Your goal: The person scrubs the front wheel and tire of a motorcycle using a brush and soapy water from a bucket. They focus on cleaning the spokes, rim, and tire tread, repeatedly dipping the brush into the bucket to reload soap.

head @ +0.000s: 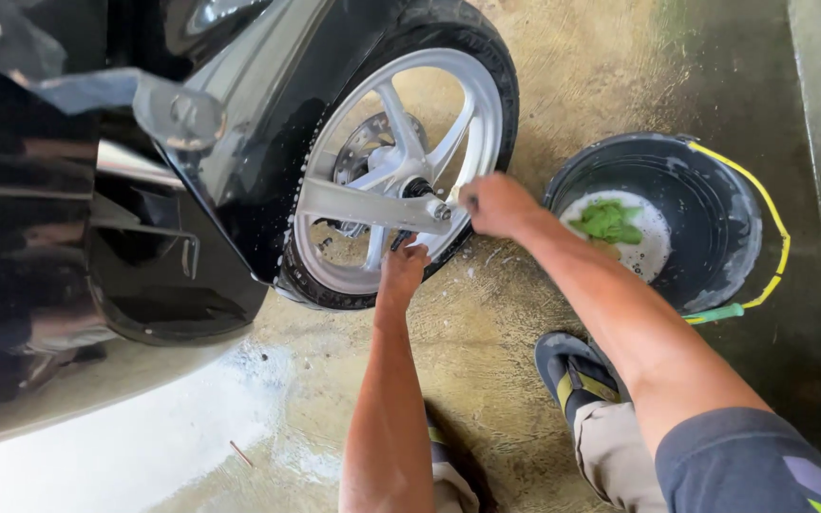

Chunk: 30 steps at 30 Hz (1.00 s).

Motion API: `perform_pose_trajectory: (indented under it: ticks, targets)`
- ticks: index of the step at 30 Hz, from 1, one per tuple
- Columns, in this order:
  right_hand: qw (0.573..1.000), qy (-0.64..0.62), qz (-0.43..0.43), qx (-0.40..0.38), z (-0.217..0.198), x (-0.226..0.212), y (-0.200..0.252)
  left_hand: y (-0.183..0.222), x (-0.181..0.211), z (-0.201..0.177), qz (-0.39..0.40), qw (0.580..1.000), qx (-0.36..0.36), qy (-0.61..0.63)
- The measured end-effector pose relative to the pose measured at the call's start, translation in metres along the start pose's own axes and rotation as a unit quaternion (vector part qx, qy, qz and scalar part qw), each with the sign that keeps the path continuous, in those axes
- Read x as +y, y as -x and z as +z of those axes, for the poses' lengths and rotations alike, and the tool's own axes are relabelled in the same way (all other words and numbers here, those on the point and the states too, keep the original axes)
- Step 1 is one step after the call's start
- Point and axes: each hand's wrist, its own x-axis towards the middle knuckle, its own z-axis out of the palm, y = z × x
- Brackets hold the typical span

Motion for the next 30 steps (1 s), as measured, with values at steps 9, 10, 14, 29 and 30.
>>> perform_pose_trajectory:
  ticks: [9,10,14,29,30]
  targets:
    - [0.996,0.091,0.005,0.014,-0.022,-0.001,0.029,0.015,0.01,0.001,0.039,0.991,0.004,-0.132]
    - [0.996,0.092,0.006,0.016,-0.022,-0.002,0.026,0.014,0.01,0.002,0.041,0.99,0.003,-0.132]
    - [0.992,0.104,-0.02,0.068,-0.047,-0.002,0.003,0.03,0.029,0.004,0.018,0.97,-0.006,-0.243]
    - [0.925,-0.343,0.119,0.115,-0.097,-0.07,-0.006,0.015,0.014,-0.02,0.003,0.95,0.041,-0.309]
    - [0.933,-0.312,0.146,0.108,-0.082,-0.063,-0.009,0.01,0.012,-0.025,-0.003,0.951,0.057,-0.305]
